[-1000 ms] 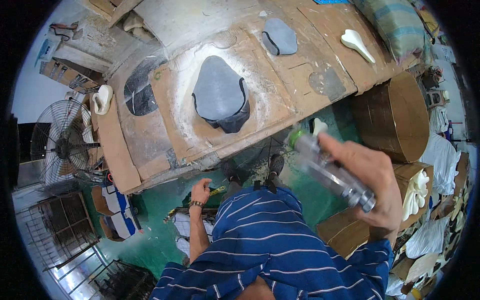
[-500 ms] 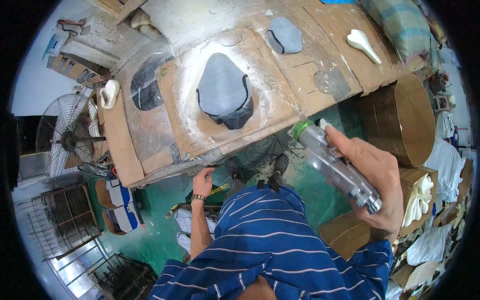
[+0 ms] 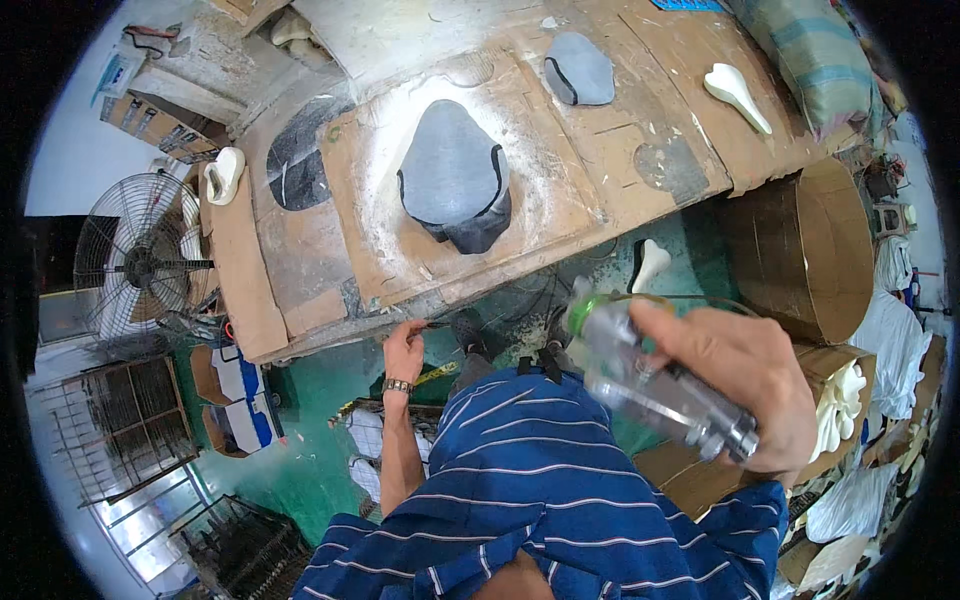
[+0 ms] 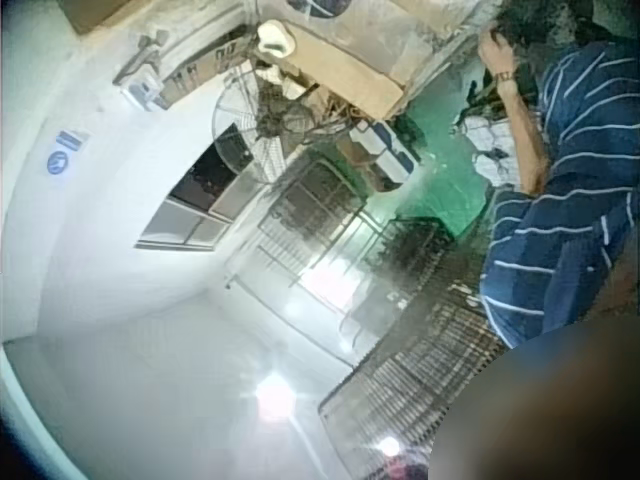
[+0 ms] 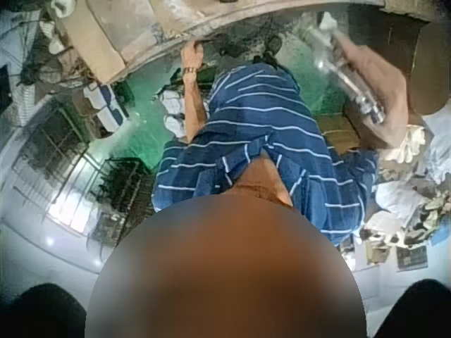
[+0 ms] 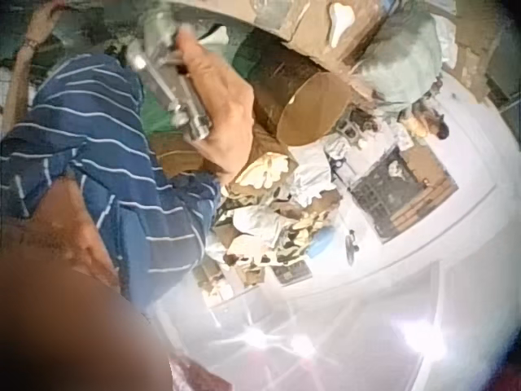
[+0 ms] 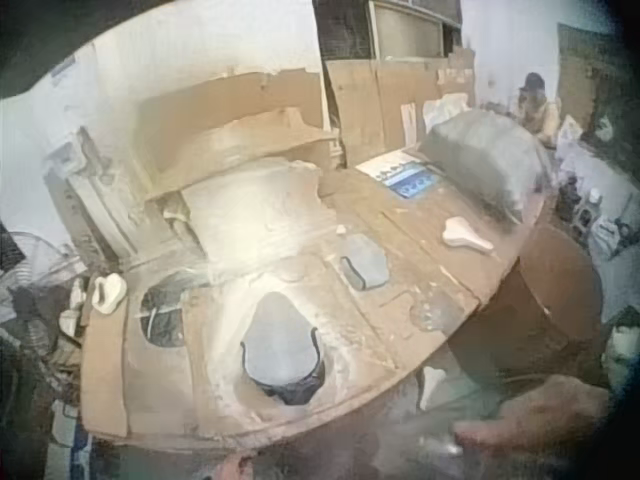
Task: Applying adhesive to components and assembling bicycle saddles at a workbench.
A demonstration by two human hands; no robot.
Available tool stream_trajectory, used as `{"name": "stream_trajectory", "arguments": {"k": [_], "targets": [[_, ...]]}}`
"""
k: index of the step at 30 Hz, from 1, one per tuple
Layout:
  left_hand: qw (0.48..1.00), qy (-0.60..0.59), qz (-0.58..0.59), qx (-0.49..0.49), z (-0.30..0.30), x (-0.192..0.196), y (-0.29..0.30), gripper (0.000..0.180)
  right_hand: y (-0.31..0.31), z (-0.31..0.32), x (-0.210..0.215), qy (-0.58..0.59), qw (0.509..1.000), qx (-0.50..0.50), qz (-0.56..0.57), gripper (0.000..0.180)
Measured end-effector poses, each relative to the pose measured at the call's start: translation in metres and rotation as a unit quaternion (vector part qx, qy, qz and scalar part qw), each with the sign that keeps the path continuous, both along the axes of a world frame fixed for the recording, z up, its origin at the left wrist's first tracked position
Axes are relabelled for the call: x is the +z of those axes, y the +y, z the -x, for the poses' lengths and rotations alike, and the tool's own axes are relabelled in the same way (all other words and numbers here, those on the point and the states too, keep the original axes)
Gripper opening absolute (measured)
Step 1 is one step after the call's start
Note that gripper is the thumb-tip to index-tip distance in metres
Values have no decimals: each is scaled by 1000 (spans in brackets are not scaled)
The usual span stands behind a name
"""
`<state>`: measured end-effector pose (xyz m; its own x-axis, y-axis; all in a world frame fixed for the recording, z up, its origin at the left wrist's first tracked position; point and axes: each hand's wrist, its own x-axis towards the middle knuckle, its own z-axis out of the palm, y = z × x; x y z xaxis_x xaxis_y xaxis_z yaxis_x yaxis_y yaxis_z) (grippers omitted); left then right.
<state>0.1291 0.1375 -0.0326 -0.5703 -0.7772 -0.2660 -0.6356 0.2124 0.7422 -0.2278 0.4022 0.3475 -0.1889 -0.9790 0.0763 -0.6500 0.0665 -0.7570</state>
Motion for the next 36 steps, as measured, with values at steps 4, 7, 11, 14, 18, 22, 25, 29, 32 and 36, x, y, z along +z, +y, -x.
{"name": "stream_trajectory", "arguments": {"k": [4, 7, 11, 14, 18, 22, 25, 29, 32, 36], "targets": [[999, -10, 31, -5, 8, 1, 2, 32, 4, 3, -1, 26, 998, -53, 2, 83], [998, 14, 60, 23, 18, 2, 1, 32, 8, 8, 0, 35, 997, -60, 38, 60], [983, 58, 98, 145, 39, 13, -3, 31, 13, 14, -3, 6, 998, 61, -23, 70], [979, 80, 122, 142, 70, 26, -21, 32, 17, 25, -6, 11, 1000, -21, 11, 72], [944, 119, 308, -2, 131, 44, -69, 40, 26, 36, -7, 11, 999, 52, -6, 70], [909, 30, 402, -105, 171, 53, -108, 48, 40, 45, -8, 32, 998, -37, -26, 67], [924, 38, 367, -104, 176, 55, -120, 45, 54, 56, -12, 1, 1000, -27, 6, 68], [925, 51, 362, -103, 179, 52, -124, 31, 71, 70, -22, -1, 997, -74, 14, 73], [912, 21, 395, -111, 185, 55, -129, 21, 81, 76, -27, -40, 997, 64, -4, 73], [897, 6, 424, -129, 196, 69, -134, 13, 84, 80, -30, -5, 1000, 17, 4, 71]]}}
